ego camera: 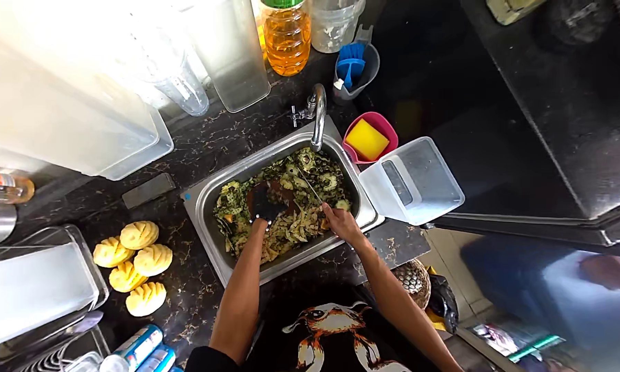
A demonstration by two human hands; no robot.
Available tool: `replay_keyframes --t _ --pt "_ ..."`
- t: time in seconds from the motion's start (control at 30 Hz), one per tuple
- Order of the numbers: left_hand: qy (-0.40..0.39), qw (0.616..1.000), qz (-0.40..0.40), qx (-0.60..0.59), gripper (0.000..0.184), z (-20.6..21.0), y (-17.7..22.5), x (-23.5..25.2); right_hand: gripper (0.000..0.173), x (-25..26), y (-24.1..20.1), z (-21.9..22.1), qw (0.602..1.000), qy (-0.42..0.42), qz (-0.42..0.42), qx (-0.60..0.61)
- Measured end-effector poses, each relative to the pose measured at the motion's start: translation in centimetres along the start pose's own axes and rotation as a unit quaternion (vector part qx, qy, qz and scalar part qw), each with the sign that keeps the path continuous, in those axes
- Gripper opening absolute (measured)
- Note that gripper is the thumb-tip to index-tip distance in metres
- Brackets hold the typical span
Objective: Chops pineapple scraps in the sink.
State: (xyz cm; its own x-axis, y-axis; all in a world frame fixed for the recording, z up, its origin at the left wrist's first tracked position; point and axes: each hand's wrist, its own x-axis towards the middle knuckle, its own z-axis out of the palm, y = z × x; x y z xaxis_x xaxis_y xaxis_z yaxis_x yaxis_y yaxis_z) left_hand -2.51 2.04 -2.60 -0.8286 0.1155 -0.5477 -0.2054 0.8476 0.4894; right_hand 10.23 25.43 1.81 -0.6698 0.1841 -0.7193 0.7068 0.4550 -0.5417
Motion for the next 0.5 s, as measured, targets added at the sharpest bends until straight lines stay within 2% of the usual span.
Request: replay_keyframes --t 0.07,0.13,0.17,0.27,0.37,0.43,0.5 --pt "-0.067 0.997 -0.008 0.022 0.083 0.0 -1.3 -4.1 0.078 -0.2 0.0 0.0 1.0 0.005 -0.003 0.007" --pt "-0.142 0.986 -0.073 0.047 0.083 -1.6 -0.9 -6.3 0.077 -0.2 0.0 0.1 1.0 0.002 -0.003 0.002" --pt "-0.142 0.985 -0.079 0.05 0.084 -1.7 -1.6 -6.4 0.077 -0.2 0.0 0.1 1.0 0.0 -0.003 -0.002" --pt "-0.061 0.997 -0.011 0.049 0.093 -1.4 -2.7 -2.9 0.077 0.2 0.3 0.0 1.0 0.002 -0.01 -0.01" --pt "-0.016 0.999 -0.035 0.028 0.098 -3.6 -0.5 -0.1 0.078 0.1 0.2 0.1 1.0 0.005 -0.012 -0.006" --pt "0.032 0.998 -0.036 0.041 0.097 -3.7 -1.1 1.0 0.078 0.0 0.2 0.2 1.0 0.008 -0.009 -0.001" --pt "0.033 0.997 -0.046 0.057 0.096 -3.8 -2.1 0.1 0.078 -0.1 0.2 0.1 1.0 0.01 -0.011 0.002"
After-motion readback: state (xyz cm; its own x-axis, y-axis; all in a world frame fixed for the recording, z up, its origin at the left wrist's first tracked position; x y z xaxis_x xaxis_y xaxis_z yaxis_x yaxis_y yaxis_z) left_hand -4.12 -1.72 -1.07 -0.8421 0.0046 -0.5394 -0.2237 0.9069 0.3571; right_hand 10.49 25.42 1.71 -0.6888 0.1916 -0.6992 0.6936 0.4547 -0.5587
